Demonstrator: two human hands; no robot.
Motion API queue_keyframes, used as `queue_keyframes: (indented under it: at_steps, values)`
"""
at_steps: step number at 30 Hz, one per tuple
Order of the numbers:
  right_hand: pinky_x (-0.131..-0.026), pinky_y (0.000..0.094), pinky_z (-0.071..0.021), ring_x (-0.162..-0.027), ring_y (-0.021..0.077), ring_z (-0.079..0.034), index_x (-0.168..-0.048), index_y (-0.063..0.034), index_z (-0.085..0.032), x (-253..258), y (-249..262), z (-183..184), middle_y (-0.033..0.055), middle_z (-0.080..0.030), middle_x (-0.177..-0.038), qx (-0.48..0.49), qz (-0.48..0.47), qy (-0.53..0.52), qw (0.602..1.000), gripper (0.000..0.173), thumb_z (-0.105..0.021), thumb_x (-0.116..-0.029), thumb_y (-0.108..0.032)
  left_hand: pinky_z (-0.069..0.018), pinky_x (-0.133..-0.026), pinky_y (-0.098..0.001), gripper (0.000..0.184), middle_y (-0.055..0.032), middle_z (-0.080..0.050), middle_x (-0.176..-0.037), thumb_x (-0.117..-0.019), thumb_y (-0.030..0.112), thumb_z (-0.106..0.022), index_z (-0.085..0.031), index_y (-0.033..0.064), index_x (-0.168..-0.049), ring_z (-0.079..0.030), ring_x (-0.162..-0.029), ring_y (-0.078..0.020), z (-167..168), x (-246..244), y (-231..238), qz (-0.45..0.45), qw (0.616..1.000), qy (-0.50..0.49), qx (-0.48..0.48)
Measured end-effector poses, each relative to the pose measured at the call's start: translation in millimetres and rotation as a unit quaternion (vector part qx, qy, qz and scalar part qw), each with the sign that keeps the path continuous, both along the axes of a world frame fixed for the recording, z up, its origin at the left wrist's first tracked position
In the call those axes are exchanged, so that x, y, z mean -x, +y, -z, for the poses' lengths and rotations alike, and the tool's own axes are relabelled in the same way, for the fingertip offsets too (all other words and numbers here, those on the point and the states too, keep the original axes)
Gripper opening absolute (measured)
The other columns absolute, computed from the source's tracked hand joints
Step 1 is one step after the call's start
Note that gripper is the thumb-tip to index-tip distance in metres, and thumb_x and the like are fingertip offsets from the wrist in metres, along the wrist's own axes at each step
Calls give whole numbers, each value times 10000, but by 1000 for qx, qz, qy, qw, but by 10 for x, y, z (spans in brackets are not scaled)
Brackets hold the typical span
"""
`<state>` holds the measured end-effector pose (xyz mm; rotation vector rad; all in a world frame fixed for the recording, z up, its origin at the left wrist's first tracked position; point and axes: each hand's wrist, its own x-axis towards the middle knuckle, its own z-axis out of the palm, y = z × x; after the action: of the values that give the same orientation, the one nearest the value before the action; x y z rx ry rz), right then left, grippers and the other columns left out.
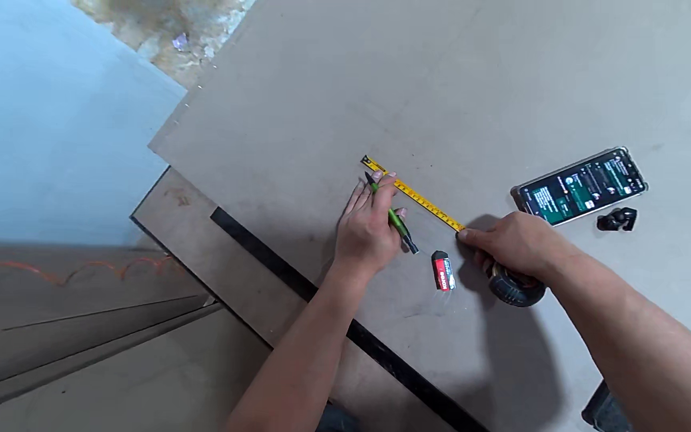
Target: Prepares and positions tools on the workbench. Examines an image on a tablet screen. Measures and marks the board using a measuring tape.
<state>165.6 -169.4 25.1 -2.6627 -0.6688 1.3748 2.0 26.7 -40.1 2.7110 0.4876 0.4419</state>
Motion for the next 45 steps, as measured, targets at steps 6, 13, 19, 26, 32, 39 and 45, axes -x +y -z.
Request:
queue_keyframes:
  at_steps: [6,13,19,26,32,39,45]
  values:
    - [-717,565,-508,-815,271,-686,-735,-164,-737,147,89,-90,67,-721,-807,15,4,16,1000,641,-476,-995,-687,-314,-1265,-426,417,-60,-603,-1459,-1042,259,-568,-551,72,-1415,-437,-1477,-204,-10,2,-9,0,1000,-11,0]
    - [-729,564,-510,-836,272,-686,-754,-155,-742,119,109,-79,73,-724,-832,17,6,20,1000,630,-494,-989,-684,-325,-1259,-428,404,-70,-611,-1444,-1038,251,-577,-562,57,-1392,-460,-1459,-200,-1,13,-9,1,1000,-27,-1]
    - [-748,568,-502,-858,277,-682,-767,-151,-747,92,149,-106,83,-723,-854,32,4,27,999,625,-509,-982,-687,-375,-1232,-414,405,-89,-608,-1458,-1035,203,-567,-576,56,-1412,-471,-1456,-233,-6,53,-24,0,998,-59,0]
    - [-767,601,-519,-833,292,-700,-773,-138,-759,71,132,-25,85,-741,-828,11,10,29,999,640,-509,-983,-689,-326,-1255,-425,371,-65,-560,-1511,-1037,232,-584,-603,72,-1371,-415,-1491,-221,-24,21,42,22,1000,-7,16]
    - [-727,587,-522,-775,257,-694,-719,-190,-749,57,111,34,48,-734,-773,11,2,19,1000,635,-491,-977,-710,-277,-1273,-406,414,-36,-491,-1577,-1054,277,-550,-573,90,-1423,-378,-1511,-197,-79,18,61,29,999,35,13]
    - [-693,548,-562,-697,206,-711,-705,-198,-751,53,71,65,7,-746,-731,3,51,45,998,608,-515,-984,-683,-296,-1266,-386,419,-42,-505,-1563,-1052,274,-550,-572,89,-1427,-397,-1499,-200,-46,29,61,37,999,25,13]
    - [-698,533,-569,-705,202,-716,-719,-197,-759,38,59,57,1,-751,-742,4,60,55,997,590,-522,-992,-663,-336,-1246,-373,411,-54,-529,-1542,-1045,262,-568,-584,87,-1417,-429,-1480,-202,-36,29,43,35,999,4,4]
